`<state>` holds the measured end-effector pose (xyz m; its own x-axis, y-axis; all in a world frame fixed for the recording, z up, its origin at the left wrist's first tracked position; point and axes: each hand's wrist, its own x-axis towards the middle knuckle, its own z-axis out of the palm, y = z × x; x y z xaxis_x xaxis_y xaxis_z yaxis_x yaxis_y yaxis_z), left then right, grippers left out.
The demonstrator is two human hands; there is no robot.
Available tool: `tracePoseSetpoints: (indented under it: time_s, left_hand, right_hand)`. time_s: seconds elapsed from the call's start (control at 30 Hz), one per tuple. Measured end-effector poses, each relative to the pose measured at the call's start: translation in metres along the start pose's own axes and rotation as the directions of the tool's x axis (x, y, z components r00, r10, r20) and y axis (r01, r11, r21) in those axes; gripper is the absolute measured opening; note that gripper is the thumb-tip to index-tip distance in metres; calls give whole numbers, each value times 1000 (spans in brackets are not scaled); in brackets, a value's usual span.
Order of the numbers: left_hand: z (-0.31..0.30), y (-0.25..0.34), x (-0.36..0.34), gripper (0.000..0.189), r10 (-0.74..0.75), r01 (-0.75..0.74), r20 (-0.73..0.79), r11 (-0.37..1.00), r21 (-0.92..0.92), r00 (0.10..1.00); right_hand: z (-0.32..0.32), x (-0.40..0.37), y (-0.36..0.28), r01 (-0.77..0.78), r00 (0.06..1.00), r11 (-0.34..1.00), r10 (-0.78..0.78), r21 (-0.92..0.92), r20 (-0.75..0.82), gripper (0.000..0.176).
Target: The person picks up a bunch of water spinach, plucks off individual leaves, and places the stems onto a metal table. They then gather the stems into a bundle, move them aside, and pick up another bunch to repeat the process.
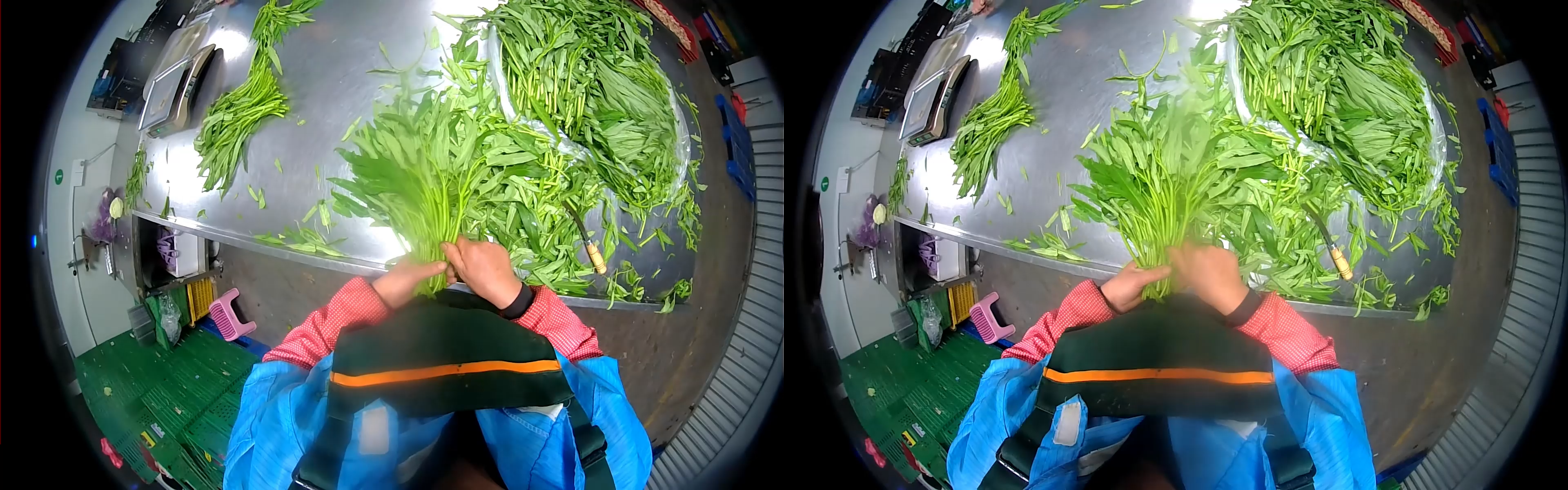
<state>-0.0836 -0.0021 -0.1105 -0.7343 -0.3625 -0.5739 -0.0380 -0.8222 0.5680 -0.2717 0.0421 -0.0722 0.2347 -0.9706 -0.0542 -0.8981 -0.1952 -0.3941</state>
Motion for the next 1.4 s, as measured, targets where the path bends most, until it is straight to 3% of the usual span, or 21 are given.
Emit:
tracePoseSetpoints:
  time_s: [0.1,0.2,0.33,0.5,0.63,0.77,0.87,1.0,1.07,1.13,1.2,1.27,1.3,1.33,1.37,1.4]
  left_hand:
    - [2,2,1,33,31,-31,22,999,-8,999]
    - [8,6,-1,29,67,-66,-19,998,25,998]
    - [14,6,-1,23,74,-64,-75,990,124,994]
    - [15,1,1,17,124,-82,-129,954,290,984]
    - [15,0,-2,16,127,-68,-177,949,307,976]
    - [11,-2,-5,18,117,-81,-137,967,240,984]
    - [17,3,-7,20,77,-61,-130,990,126,988]
    - [15,4,-6,20,108,-100,-74,989,109,991]
    - [15,5,-6,19,123,-113,-76,986,121,989]
    - [16,9,-8,17,127,-114,-101,985,131,987]
    - [12,10,-7,12,145,-125,-86,972,198,986]
    - [11,18,-11,12,115,-80,-128,965,250,985]
    - [10,25,-15,13,79,-30,-177,964,266,981]
    - [8,33,-18,15,47,19,-226,960,280,973]
    - [6,43,-19,16,87,3,-250,941,337,964]
    - [4,57,-24,16,144,21,-316,885,465,938]
  right_hand:
    - [-24,4,-1,-94,996,979,91,183,21,15]
    - [-23,8,6,-206,934,926,283,316,-219,21]
    - [-36,42,10,-137,836,891,338,432,-432,12]
    - [-11,81,33,-242,854,884,390,400,-344,19]
    - [-6,81,37,-264,853,776,465,573,-238,12]
    - [-15,69,43,-195,876,674,446,713,-182,11]
    - [-18,60,44,-67,961,45,271,997,53,6]
    - [-20,47,42,-213,970,-127,93,969,225,4]
    - [-21,32,37,-310,950,-28,-46,950,309,5]
    - [-32,18,33,-237,967,3,-94,971,237,8]
    - [-47,3,44,-154,987,-305,-12,940,158,12]
    - [-53,0,64,-37,992,-390,96,920,80,19]
    - [-51,1,67,-190,958,-74,205,979,202,21]
    - [-49,2,69,-361,898,228,346,904,271,24]
    - [-46,-3,69,-354,932,772,336,527,135,25]
    - [-41,-10,66,-245,969,922,243,301,44,23]
